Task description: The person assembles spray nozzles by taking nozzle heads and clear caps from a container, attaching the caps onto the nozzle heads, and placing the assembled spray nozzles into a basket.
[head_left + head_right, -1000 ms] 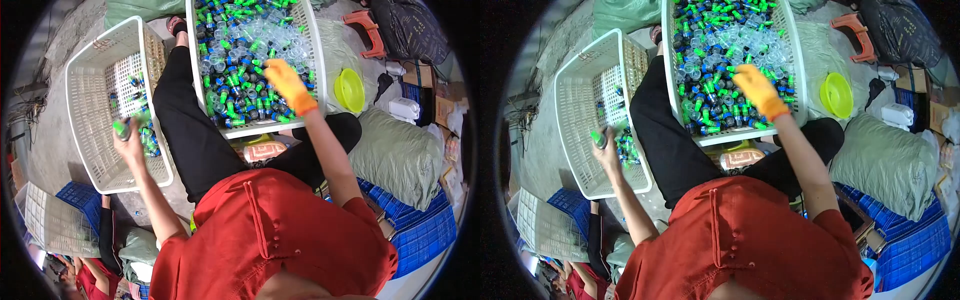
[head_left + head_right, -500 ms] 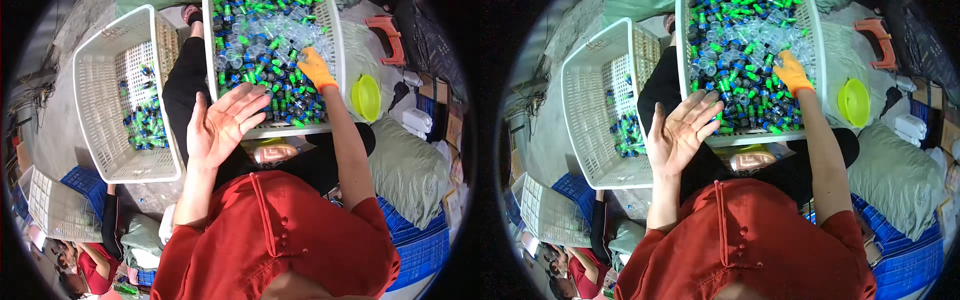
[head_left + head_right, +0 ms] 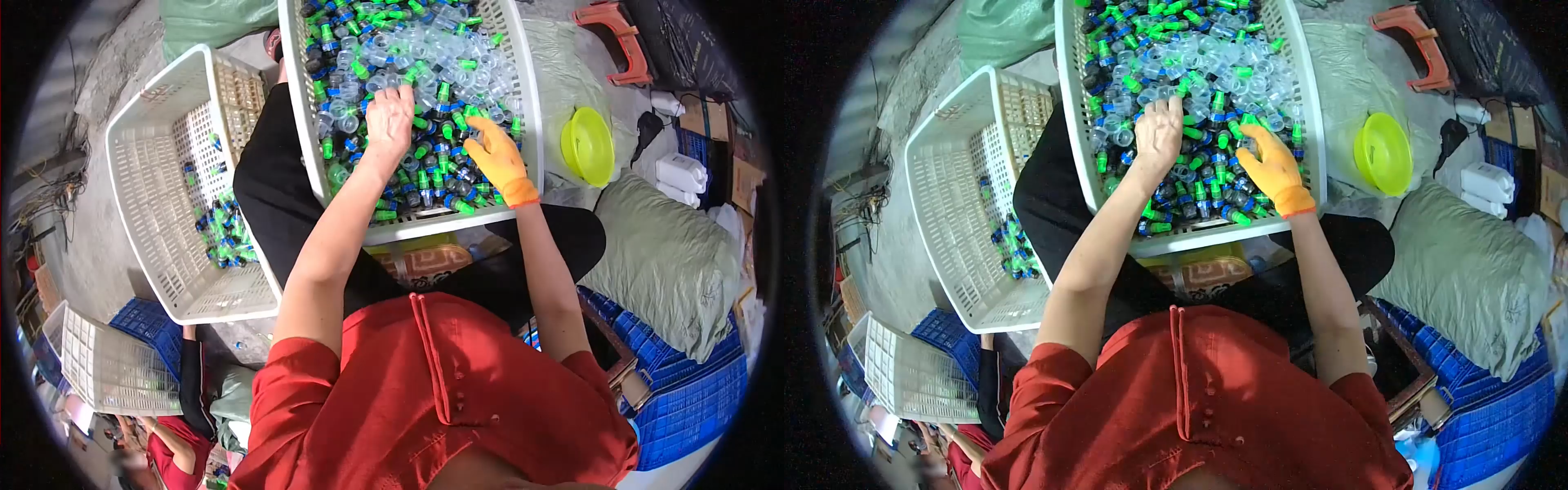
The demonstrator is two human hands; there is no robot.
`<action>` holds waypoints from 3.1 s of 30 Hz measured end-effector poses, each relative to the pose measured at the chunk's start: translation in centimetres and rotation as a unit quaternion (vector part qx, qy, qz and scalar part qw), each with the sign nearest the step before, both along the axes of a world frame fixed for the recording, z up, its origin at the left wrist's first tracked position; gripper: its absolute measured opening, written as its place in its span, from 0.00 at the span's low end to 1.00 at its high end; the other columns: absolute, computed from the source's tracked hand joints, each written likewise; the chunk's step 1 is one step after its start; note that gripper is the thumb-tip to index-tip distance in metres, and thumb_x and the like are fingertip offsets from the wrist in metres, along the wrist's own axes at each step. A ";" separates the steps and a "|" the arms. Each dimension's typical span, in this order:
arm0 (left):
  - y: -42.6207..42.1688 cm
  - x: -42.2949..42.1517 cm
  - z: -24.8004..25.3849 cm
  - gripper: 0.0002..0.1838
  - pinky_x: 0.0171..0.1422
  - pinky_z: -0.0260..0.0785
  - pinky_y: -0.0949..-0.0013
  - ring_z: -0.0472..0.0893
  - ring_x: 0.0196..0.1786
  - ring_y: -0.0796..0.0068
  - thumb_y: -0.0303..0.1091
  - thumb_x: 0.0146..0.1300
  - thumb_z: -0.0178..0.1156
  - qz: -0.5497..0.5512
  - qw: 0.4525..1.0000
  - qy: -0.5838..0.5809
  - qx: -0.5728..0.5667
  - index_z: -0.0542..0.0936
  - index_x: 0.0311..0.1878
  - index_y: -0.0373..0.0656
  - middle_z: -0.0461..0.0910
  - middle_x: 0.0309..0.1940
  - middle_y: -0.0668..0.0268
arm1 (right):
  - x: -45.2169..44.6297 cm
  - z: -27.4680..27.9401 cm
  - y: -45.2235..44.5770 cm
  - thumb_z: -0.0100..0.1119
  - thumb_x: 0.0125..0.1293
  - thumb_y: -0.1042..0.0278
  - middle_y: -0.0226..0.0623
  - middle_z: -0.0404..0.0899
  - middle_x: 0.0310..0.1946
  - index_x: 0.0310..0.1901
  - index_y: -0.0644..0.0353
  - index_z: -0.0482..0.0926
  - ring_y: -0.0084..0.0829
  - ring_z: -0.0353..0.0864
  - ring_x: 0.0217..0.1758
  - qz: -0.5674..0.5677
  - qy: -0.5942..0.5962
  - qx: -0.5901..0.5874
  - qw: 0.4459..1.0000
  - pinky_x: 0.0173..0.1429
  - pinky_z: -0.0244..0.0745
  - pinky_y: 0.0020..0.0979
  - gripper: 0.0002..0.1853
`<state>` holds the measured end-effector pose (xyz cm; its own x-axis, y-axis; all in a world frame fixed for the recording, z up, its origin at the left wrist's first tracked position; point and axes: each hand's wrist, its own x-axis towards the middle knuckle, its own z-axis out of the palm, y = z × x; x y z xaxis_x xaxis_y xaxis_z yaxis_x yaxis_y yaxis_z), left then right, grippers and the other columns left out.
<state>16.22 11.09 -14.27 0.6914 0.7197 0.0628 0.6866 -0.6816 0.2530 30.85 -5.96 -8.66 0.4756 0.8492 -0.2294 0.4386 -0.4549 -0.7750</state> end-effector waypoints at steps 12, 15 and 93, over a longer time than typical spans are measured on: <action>-5.3 -7.0 9.4 0.20 0.20 0.61 0.76 0.67 0.18 0.83 0.51 0.68 0.61 0.243 0.536 -0.384 -0.712 0.71 0.44 0.43 0.71 0.27 0.70 | -7.8 6.8 0.1 0.65 0.60 0.73 0.40 0.77 0.44 0.52 0.59 0.71 0.37 0.81 0.45 0.098 0.018 0.175 0.979 0.47 0.77 0.35 0.19; -7.5 -7.5 11.2 0.22 0.18 0.51 0.76 0.60 0.15 0.85 0.57 0.71 0.55 0.244 0.560 -0.342 -0.714 0.67 0.40 0.45 0.68 0.22 0.71 | -9.7 8.3 -0.7 0.62 0.65 0.66 0.43 0.76 0.45 0.54 0.56 0.69 0.49 0.79 0.46 0.147 -0.140 0.173 0.964 0.43 0.78 0.41 0.18; -12.3 -18.2 20.8 0.08 0.37 0.73 0.58 0.81 0.34 0.51 0.31 0.56 0.66 0.056 0.829 -0.541 -0.134 0.78 0.35 0.38 0.80 0.29 0.57 | -15.7 18.4 -0.1 0.54 0.73 0.60 0.33 0.73 0.40 0.63 0.60 0.66 0.17 0.69 0.27 0.172 0.455 -0.099 0.868 0.30 0.65 0.20 0.22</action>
